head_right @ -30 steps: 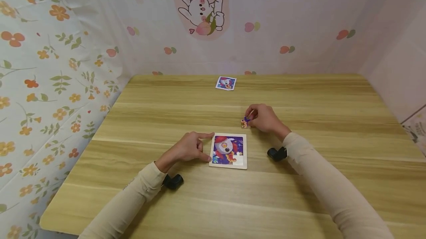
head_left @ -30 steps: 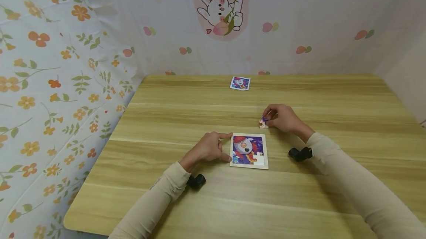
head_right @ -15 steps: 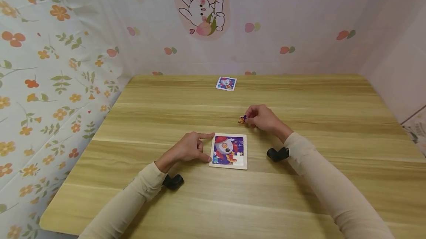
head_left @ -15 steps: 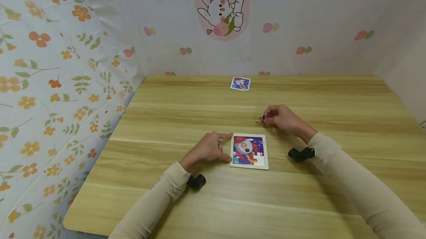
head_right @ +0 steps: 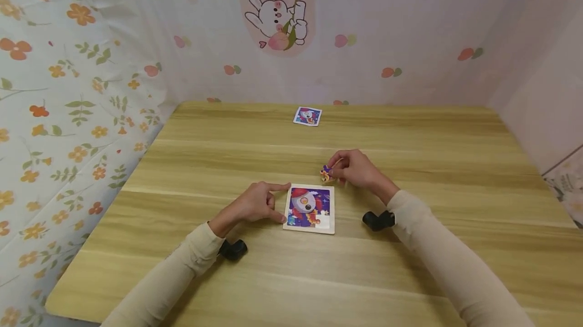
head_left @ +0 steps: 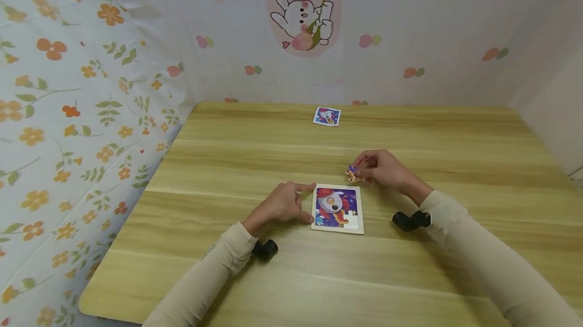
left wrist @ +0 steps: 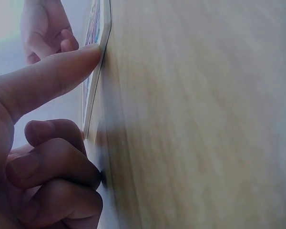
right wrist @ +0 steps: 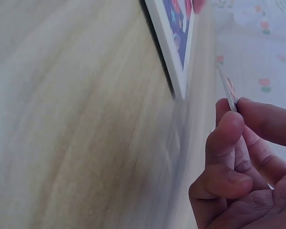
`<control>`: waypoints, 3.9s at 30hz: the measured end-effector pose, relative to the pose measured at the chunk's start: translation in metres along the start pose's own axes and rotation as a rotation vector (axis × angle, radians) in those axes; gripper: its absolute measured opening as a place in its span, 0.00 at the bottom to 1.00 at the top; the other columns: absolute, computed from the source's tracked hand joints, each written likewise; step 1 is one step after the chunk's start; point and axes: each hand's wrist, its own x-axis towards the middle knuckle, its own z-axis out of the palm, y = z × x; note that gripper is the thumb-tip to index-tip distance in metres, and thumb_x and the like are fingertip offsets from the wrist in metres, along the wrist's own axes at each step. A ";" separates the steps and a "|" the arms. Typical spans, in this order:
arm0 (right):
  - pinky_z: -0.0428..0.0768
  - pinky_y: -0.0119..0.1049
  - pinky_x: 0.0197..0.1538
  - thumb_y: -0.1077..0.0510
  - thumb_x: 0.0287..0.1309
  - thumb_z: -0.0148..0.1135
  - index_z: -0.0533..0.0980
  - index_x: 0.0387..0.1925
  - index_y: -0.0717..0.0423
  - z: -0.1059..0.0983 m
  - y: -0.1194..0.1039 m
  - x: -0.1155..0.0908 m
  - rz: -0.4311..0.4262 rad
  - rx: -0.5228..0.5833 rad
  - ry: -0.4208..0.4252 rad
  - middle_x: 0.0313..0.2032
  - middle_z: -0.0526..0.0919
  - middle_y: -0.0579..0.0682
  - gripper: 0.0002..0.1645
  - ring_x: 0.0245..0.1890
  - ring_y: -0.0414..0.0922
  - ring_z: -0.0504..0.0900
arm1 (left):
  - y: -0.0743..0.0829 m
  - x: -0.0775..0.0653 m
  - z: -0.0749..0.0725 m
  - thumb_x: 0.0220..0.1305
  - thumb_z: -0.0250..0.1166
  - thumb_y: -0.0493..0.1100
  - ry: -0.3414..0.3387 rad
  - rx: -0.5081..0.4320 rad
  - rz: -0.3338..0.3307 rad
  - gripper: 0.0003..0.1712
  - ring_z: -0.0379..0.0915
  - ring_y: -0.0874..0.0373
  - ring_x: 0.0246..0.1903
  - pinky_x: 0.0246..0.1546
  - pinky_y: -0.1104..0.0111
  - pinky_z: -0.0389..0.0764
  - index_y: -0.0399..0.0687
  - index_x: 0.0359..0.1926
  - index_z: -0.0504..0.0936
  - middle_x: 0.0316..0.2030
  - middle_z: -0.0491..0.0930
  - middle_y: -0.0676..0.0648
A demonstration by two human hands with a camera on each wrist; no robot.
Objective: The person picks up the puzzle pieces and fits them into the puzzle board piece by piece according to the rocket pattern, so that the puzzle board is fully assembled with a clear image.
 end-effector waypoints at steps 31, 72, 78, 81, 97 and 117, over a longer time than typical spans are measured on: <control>0.74 0.33 0.22 0.65 0.59 0.65 0.79 0.39 0.63 0.015 -0.002 -0.033 -0.045 0.036 -0.181 0.29 0.86 0.54 0.07 0.16 0.43 0.72 | 0.003 -0.001 0.000 0.46 0.81 0.39 0.018 -0.048 -0.011 0.47 0.57 0.63 0.13 0.17 0.71 0.59 0.48 0.69 0.74 0.11 0.67 0.55; 0.68 0.26 0.23 0.60 0.53 0.74 0.77 0.22 0.50 0.048 -0.003 -0.062 -0.198 -0.257 -0.063 0.17 0.76 0.39 0.12 0.18 0.32 0.70 | 0.000 0.002 0.008 0.44 0.82 0.37 0.013 -0.078 0.037 0.47 0.57 0.64 0.13 0.16 0.72 0.59 0.42 0.68 0.74 0.11 0.68 0.55; 0.67 0.26 0.24 0.58 0.53 0.75 0.75 0.20 0.50 0.053 -0.009 -0.056 -0.216 -0.329 -0.037 0.16 0.74 0.38 0.14 0.17 0.31 0.68 | 0.000 0.001 0.000 0.44 0.82 0.37 0.025 -0.073 0.025 0.47 0.56 0.64 0.13 0.17 0.73 0.58 0.43 0.68 0.74 0.11 0.66 0.55; 0.67 0.25 0.23 0.58 0.54 0.74 0.75 0.20 0.50 0.055 -0.011 -0.053 -0.236 -0.345 -0.044 0.16 0.74 0.38 0.15 0.17 0.30 0.68 | -0.002 0.000 -0.004 0.45 0.81 0.37 0.023 -0.067 0.007 0.47 0.55 0.64 0.13 0.16 0.72 0.57 0.44 0.68 0.74 0.12 0.66 0.55; 0.67 0.25 0.23 0.61 0.53 0.74 0.75 0.20 0.52 0.062 -0.014 -0.053 -0.241 -0.315 -0.027 0.16 0.75 0.40 0.14 0.17 0.30 0.68 | -0.005 -0.002 -0.008 0.45 0.82 0.39 0.032 -0.030 -0.011 0.47 0.55 0.62 0.14 0.19 0.71 0.58 0.46 0.68 0.74 0.12 0.65 0.53; 0.65 0.26 0.23 0.59 0.54 0.74 0.76 0.22 0.52 0.050 -0.014 -0.052 -0.219 -0.369 -0.001 0.17 0.72 0.40 0.13 0.18 0.33 0.67 | -0.001 0.010 -0.009 0.46 0.82 0.40 0.032 -0.020 0.034 0.46 0.57 0.62 0.14 0.18 0.71 0.58 0.49 0.68 0.74 0.13 0.67 0.53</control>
